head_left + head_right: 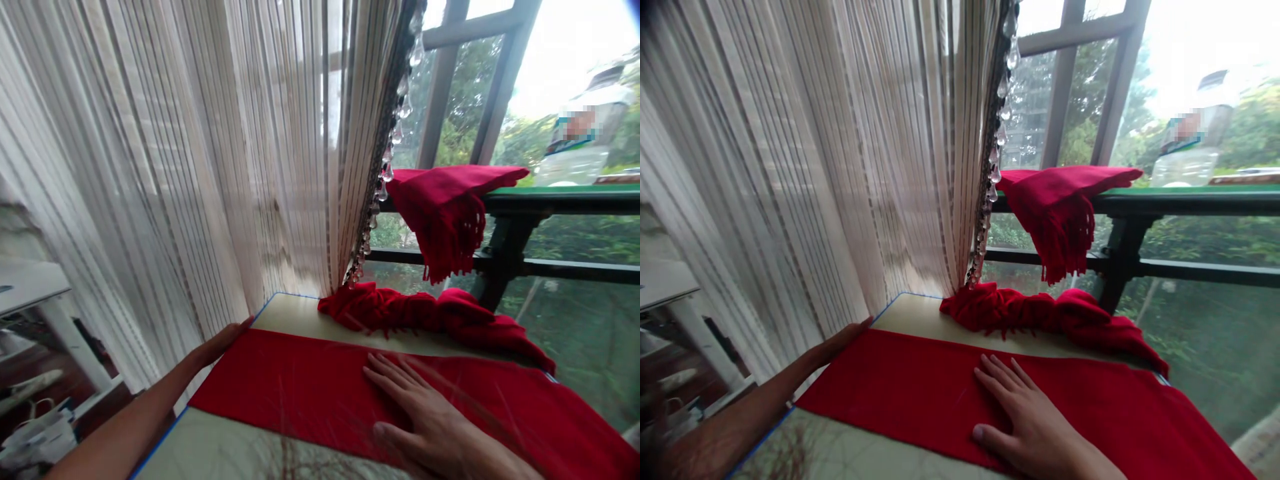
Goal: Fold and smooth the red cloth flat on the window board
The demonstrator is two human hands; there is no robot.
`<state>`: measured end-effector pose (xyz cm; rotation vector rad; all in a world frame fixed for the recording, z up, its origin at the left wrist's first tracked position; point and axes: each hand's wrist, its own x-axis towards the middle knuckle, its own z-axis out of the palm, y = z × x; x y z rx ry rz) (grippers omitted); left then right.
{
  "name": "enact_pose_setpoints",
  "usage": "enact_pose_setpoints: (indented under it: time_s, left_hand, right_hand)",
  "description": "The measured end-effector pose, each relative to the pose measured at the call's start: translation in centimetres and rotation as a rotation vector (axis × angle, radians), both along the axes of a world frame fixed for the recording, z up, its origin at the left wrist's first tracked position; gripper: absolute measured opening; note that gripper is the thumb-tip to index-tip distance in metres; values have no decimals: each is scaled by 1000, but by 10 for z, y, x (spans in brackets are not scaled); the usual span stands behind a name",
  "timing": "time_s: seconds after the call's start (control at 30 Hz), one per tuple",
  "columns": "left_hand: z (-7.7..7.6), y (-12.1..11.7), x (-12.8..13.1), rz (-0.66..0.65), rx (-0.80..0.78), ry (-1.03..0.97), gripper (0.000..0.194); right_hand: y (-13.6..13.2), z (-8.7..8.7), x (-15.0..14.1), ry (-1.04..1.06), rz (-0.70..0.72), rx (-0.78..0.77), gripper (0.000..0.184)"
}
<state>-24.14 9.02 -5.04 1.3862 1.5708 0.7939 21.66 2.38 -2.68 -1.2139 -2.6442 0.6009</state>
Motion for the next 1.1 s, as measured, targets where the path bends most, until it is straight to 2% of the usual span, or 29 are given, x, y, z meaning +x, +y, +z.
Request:
enact_pose_setpoints:
  time_s: [0.17, 0.3, 0.43, 0.53, 0.6, 0.67, 0.73, 0.8, 0.9, 1.0, 1.1]
  left_hand:
    - [3, 11, -23, -50, 6, 64, 77]
    - [11, 13, -30, -60, 59, 94, 76]
    - [13, 20, -27, -44, 94, 192, 76]
    - [17, 22, -23, 18, 166, 329, 72]
    - [21, 15, -16, 79, 273, 422, 71]
    - [24, -2, -3, 98, 387, 502, 69]
    - [26, -25, 15, 16, 463, 557, 60]
    - [25, -45, 33, -175, 480, 647, 54]
    - [21, -61, 50, -397, 408, 844, 62]
    - [21, -62, 50, -401, 317, 937, 69]
    - [25, -58, 46, -395, 291, 966, 72]
  right_hand:
    - [1, -1, 1, 13, -22, -9, 82]
    - [0, -1, 2, -15, -18, 10, 80]
    - [3, -9, 3, -33, 7, 53, 79]
    - [4, -13, 4, -48, 8, 79, 79]
    - [4, -12, 4, -52, 7, 74, 79]
    - [2, -8, 2, -48, 13, 54, 79]
    - [0, -3, 0, -45, 9, 33, 77]
    - [-2, 0, -1, -52, -11, 29, 77]
    - [-3, -1, -2, -75, -55, 63, 79]
    - [-3, -4, -1, -78, -76, 90, 77]
    - [-4, -2, 0, -68, -65, 87, 75]
